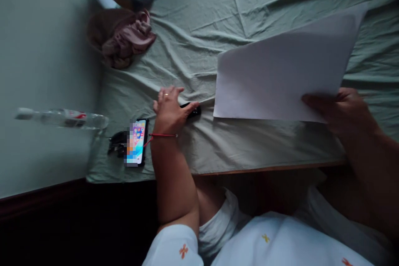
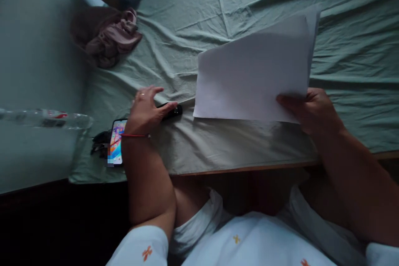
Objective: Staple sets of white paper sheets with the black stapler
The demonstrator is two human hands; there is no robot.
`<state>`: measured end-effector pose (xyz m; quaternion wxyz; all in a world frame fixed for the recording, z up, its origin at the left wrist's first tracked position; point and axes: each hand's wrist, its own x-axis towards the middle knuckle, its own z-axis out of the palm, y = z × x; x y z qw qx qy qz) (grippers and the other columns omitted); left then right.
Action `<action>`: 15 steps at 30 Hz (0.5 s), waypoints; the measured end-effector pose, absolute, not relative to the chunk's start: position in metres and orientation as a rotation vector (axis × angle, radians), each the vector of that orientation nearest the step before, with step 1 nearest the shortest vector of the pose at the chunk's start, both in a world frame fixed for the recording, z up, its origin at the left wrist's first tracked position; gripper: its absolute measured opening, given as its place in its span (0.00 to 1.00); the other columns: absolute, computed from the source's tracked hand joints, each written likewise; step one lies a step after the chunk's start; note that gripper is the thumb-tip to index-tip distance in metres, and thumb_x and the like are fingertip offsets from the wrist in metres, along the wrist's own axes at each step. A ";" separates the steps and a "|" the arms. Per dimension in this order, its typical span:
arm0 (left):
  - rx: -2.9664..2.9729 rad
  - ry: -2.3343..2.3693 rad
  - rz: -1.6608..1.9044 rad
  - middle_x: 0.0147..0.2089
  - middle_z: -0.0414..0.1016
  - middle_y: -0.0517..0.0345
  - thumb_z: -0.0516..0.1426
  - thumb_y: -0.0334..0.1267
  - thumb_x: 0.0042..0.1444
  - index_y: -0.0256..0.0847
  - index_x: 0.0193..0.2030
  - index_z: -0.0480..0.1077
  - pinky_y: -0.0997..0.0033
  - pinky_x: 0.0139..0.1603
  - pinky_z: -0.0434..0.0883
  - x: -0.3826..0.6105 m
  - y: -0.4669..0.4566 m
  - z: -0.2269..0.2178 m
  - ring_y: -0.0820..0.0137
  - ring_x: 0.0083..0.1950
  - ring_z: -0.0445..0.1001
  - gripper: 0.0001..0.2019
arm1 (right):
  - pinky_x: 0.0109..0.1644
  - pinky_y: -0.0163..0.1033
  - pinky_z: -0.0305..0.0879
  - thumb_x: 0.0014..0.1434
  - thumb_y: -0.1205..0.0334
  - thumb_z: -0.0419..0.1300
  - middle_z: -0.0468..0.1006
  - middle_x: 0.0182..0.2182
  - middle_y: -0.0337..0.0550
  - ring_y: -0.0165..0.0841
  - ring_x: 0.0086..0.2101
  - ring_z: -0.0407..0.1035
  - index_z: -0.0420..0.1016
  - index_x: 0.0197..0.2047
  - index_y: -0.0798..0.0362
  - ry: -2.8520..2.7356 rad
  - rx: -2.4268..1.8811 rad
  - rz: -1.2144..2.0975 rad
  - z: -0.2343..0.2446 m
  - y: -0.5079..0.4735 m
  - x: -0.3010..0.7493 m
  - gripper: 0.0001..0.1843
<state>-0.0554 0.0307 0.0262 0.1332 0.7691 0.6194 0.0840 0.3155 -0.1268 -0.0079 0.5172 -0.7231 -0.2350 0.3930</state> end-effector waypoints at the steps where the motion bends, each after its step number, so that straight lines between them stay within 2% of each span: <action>1: 2.209 1.897 0.309 0.73 0.65 0.41 0.67 0.48 0.55 0.47 0.59 0.73 0.29 0.76 0.52 -0.056 0.032 0.027 0.40 0.79 0.52 0.26 | 0.28 0.31 0.60 0.38 0.54 0.79 0.73 0.28 0.39 0.24 0.27 0.63 0.78 0.27 0.52 -0.559 -1.730 0.954 -0.005 -0.127 0.314 0.18; 3: 2.153 2.011 0.500 0.71 0.66 0.39 0.67 0.44 0.55 0.44 0.56 0.74 0.30 0.76 0.53 -0.054 0.033 0.029 0.40 0.79 0.53 0.22 | 0.31 0.32 0.63 0.41 0.57 0.77 0.75 0.30 0.38 0.25 0.28 0.65 0.78 0.27 0.51 -0.550 -1.723 0.977 -0.001 -0.128 0.312 0.14; 5: 2.089 1.914 0.790 0.67 0.69 0.40 0.63 0.46 0.61 0.44 0.56 0.73 0.36 0.75 0.60 -0.045 0.028 0.032 0.45 0.75 0.61 0.18 | 0.33 0.33 0.66 0.43 0.60 0.75 0.76 0.32 0.37 0.25 0.30 0.67 0.78 0.28 0.50 -0.527 -1.716 0.977 0.001 -0.129 0.311 0.11; 7: 1.968 1.675 1.051 0.63 0.72 0.44 0.55 0.52 0.68 0.45 0.57 0.71 0.48 0.68 0.72 -0.031 0.020 0.034 0.53 0.68 0.71 0.18 | 0.35 0.34 0.69 0.41 0.61 0.75 0.77 0.34 0.37 0.26 0.31 0.69 0.79 0.29 0.50 -0.487 -1.675 0.964 0.002 -0.128 0.312 0.12; 10: 1.783 1.427 1.017 0.61 0.76 0.47 0.47 0.57 0.72 0.48 0.62 0.67 0.61 0.55 0.78 -0.007 0.007 0.032 0.59 0.62 0.77 0.22 | 0.35 0.33 0.70 0.33 0.63 0.79 0.79 0.34 0.38 0.26 0.31 0.70 0.80 0.30 0.51 -0.400 -1.591 0.957 0.001 -0.128 0.316 0.18; 12: 1.701 1.337 0.919 0.57 0.79 0.47 0.50 0.56 0.71 0.46 0.60 0.69 0.64 0.51 0.78 0.003 0.002 0.026 0.60 0.58 0.80 0.21 | 0.34 0.32 0.69 0.31 0.62 0.80 0.79 0.33 0.38 0.26 0.30 0.70 0.81 0.29 0.52 -0.401 -1.571 0.963 -0.001 -0.127 0.319 0.20; 15: 1.585 1.229 0.893 0.47 0.82 0.51 0.61 0.49 0.63 0.44 0.48 0.74 0.66 0.48 0.78 0.010 0.000 0.015 0.64 0.49 0.81 0.13 | 0.31 0.30 0.66 0.33 0.58 0.82 0.78 0.30 0.38 0.23 0.28 0.68 0.81 0.28 0.54 -0.472 -1.585 1.013 -0.005 -0.127 0.323 0.20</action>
